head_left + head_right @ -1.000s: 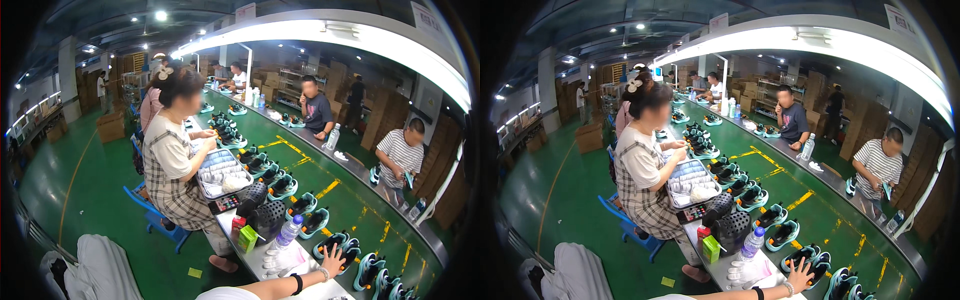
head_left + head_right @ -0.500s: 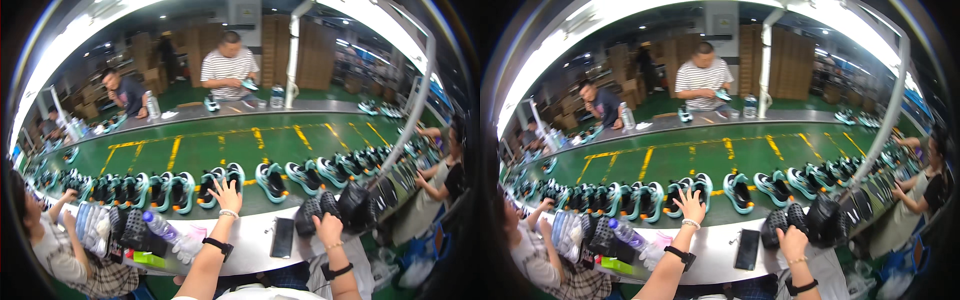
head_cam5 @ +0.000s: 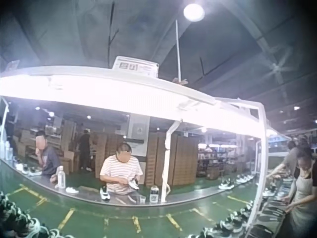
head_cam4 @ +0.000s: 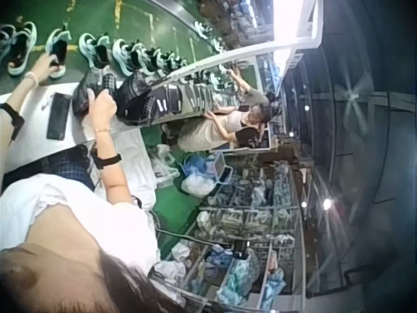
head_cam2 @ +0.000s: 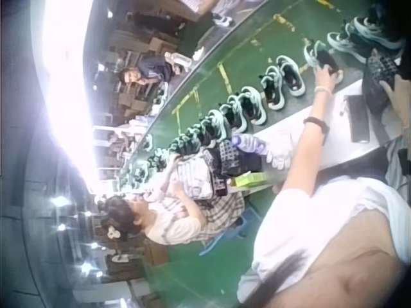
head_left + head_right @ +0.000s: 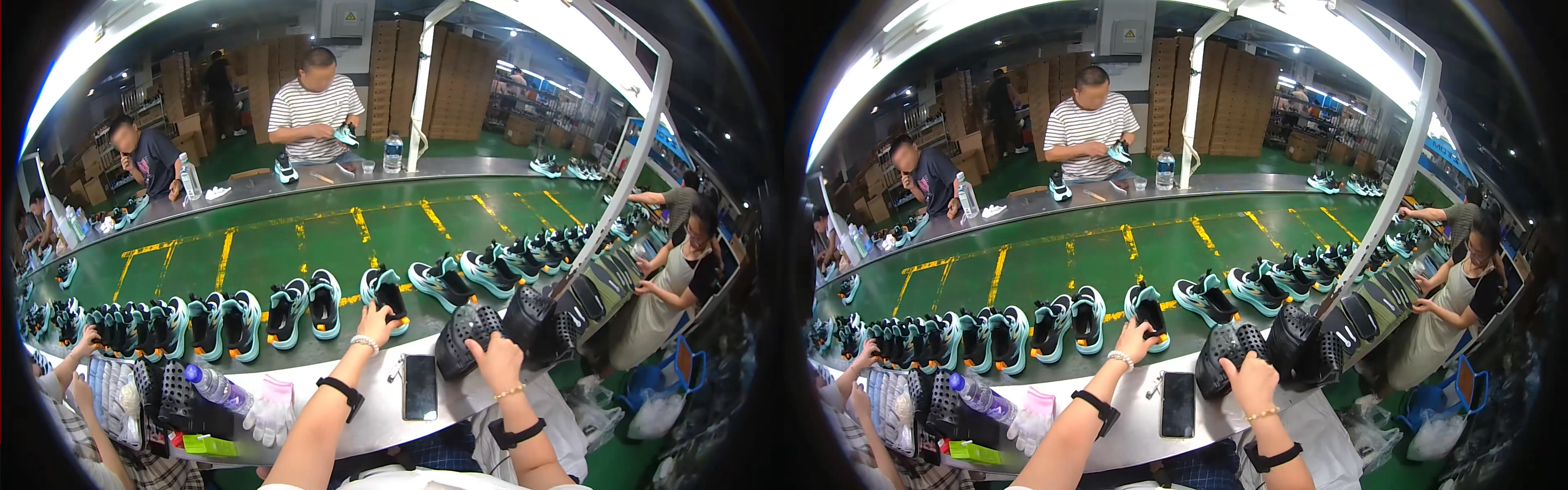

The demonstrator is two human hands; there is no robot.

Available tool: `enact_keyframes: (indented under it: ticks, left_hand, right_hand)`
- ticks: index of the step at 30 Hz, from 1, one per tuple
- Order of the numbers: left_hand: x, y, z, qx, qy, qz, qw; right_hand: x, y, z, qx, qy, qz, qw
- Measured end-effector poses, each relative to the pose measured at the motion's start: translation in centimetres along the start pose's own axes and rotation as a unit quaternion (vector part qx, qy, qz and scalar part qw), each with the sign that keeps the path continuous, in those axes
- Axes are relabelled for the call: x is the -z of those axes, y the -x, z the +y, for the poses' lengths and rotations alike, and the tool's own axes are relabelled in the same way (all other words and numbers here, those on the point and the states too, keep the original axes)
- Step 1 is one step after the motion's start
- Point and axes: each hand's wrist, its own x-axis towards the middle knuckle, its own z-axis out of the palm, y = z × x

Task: Manually assemble and check components of athletic shoes on a factory production line.

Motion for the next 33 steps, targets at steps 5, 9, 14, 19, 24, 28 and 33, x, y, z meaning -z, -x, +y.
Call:
enact_keyframes:
  ticks: [5, 9, 14, 19, 24, 28, 33]
  left_hand:
    - [3.2, 1.7, 1.3, -0.001, 0.055, -0.022, 0.998]
    - [4.2, -1.6, -0.9, 0.071, 0.166, 0.199, 0.963]
    - [3.9, -6.4, -0.8, 0.103, 0.148, 0.017, 0.983]
    - [2.1, -6.0, -2.2, 0.117, 0.125, 0.018, 0.985]
    - [2.8, -5.4, -3.7, 0.075, 0.169, 0.023, 0.983]
    - [3.9, -5.4, -4.9, 0.043, 0.125, 0.017, 0.991]
    - [2.1, -5.9, -5.6, 0.065, 0.210, -0.011, 0.976]
  right_hand:
    - [3.6, -4.1, -2.5, 0.100, -0.120, -0.028, 0.987]
    - [0.0, -8.3, -8.2, 0.197, -0.136, -0.084, 0.967]
    - [-2.5, -14.3, -12.5, 0.110, -0.171, -0.306, 0.930]
    - [-10.1, -13.2, -16.1, 0.116, -0.110, -0.144, 0.977]
    - [-15.6, -10.4, -19.2, 0.079, -0.130, -0.078, 0.985]
    - [-17.2, -10.6, -20.4, 0.089, -0.141, -0.058, 0.984]
    - [-18.8, -12.0, -20.3, 0.090, -0.128, -0.081, 0.984]
